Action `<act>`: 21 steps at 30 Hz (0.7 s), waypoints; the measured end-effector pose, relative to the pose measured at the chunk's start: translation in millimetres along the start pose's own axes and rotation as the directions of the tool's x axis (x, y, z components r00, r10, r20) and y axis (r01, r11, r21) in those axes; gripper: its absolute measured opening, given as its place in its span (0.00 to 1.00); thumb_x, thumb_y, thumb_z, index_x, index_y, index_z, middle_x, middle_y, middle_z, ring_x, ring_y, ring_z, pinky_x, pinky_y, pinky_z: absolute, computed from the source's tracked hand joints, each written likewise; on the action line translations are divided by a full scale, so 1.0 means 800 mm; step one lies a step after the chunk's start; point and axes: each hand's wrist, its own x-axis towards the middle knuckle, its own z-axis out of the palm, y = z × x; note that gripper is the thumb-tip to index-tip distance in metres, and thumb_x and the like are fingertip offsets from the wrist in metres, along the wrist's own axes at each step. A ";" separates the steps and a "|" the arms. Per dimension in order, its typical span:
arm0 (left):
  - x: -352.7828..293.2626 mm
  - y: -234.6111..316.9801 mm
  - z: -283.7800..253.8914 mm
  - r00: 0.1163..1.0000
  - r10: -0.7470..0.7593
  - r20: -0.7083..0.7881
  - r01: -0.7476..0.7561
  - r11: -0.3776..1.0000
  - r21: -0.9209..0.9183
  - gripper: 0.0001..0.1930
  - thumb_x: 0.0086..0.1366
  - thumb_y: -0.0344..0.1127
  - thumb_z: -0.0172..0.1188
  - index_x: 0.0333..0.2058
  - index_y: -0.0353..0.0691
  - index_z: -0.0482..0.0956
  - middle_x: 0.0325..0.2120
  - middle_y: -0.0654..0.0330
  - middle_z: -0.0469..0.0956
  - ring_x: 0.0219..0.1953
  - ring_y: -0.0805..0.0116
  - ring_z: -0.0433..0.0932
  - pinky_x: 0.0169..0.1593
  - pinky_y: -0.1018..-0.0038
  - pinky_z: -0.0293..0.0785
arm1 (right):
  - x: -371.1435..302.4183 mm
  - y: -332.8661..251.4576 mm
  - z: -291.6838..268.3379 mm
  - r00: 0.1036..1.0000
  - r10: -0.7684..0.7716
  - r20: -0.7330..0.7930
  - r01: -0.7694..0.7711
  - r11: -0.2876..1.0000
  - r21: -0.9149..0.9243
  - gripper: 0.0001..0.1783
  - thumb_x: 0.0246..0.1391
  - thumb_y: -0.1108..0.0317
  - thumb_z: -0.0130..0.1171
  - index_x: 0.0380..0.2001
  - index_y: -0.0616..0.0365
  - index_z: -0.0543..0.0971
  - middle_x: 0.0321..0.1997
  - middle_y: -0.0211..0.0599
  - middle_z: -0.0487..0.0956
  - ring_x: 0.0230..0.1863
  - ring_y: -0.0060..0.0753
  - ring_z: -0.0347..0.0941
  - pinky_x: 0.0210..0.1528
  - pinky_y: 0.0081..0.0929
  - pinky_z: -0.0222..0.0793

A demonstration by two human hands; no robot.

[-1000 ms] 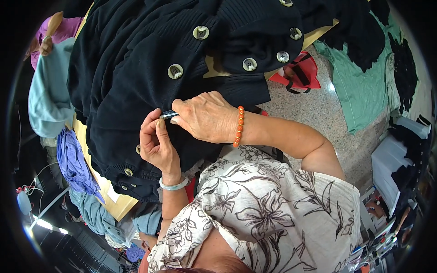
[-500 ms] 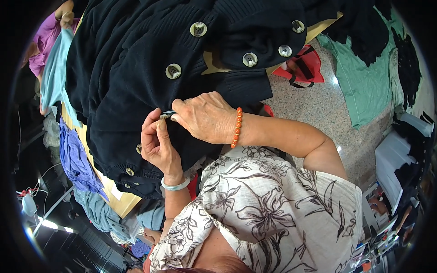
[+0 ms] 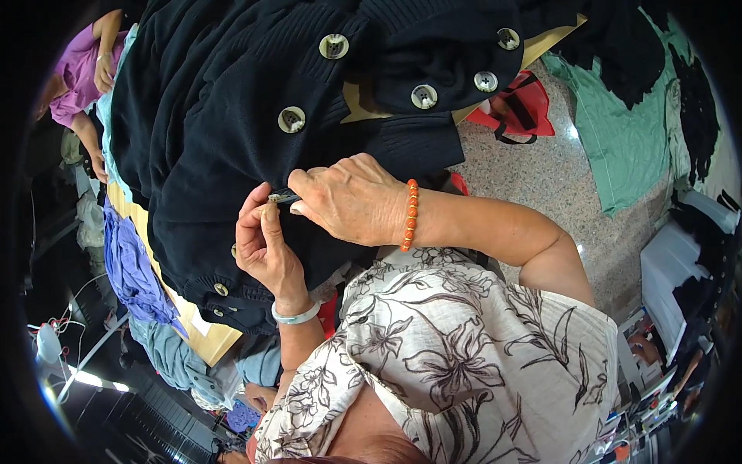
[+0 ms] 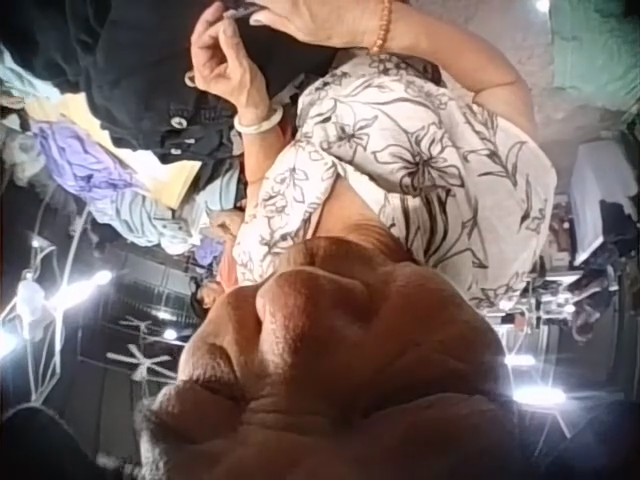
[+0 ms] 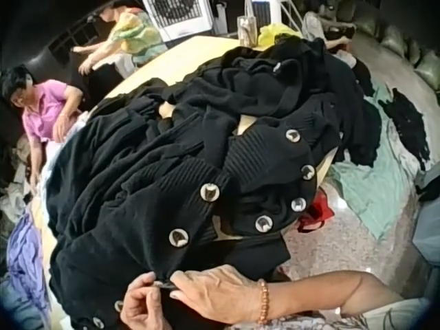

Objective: Trimming excess threads from sweaters using hand-held clippers.

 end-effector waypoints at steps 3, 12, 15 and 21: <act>-0.001 0.000 0.001 1.000 0.004 -0.002 -0.004 1.000 0.009 0.05 0.69 0.27 0.60 0.37 0.31 0.79 0.48 0.49 0.80 0.42 0.75 0.78 0.49 0.79 0.74 | 0.001 -0.002 0.001 1.000 0.004 0.022 -0.003 0.999 -0.045 0.11 0.62 0.63 0.58 0.38 0.59 0.71 0.26 0.39 0.79 0.26 0.43 0.80 0.25 0.35 0.73; 0.001 -0.001 0.007 0.999 0.034 -0.025 -0.033 0.999 0.026 0.04 0.68 0.27 0.60 0.37 0.31 0.79 0.48 0.49 0.80 0.43 0.73 0.78 0.51 0.77 0.74 | -0.001 -0.003 0.018 0.994 0.109 0.000 -0.109 0.990 0.090 0.12 0.64 0.61 0.55 0.39 0.60 0.71 0.25 0.42 0.80 0.27 0.45 0.80 0.25 0.38 0.73; 0.003 -0.001 0.008 0.999 0.028 -0.031 -0.027 0.999 0.024 0.04 0.68 0.27 0.60 0.37 0.31 0.79 0.48 0.48 0.80 0.44 0.72 0.79 0.52 0.77 0.74 | 0.002 -0.003 0.023 0.992 0.126 -0.006 -0.125 0.985 0.120 0.12 0.65 0.61 0.54 0.41 0.59 0.72 0.27 0.44 0.81 0.26 0.47 0.80 0.27 0.40 0.73; 0.007 0.000 0.007 1.000 0.005 -0.024 -0.003 0.998 0.055 0.02 0.68 0.24 0.59 0.36 0.31 0.77 0.50 0.49 0.78 0.43 0.73 0.78 0.49 0.78 0.75 | 0.006 -0.007 0.025 0.984 0.175 -0.021 -0.167 0.966 0.197 0.11 0.64 0.61 0.54 0.41 0.59 0.74 0.24 0.45 0.80 0.27 0.49 0.79 0.28 0.43 0.72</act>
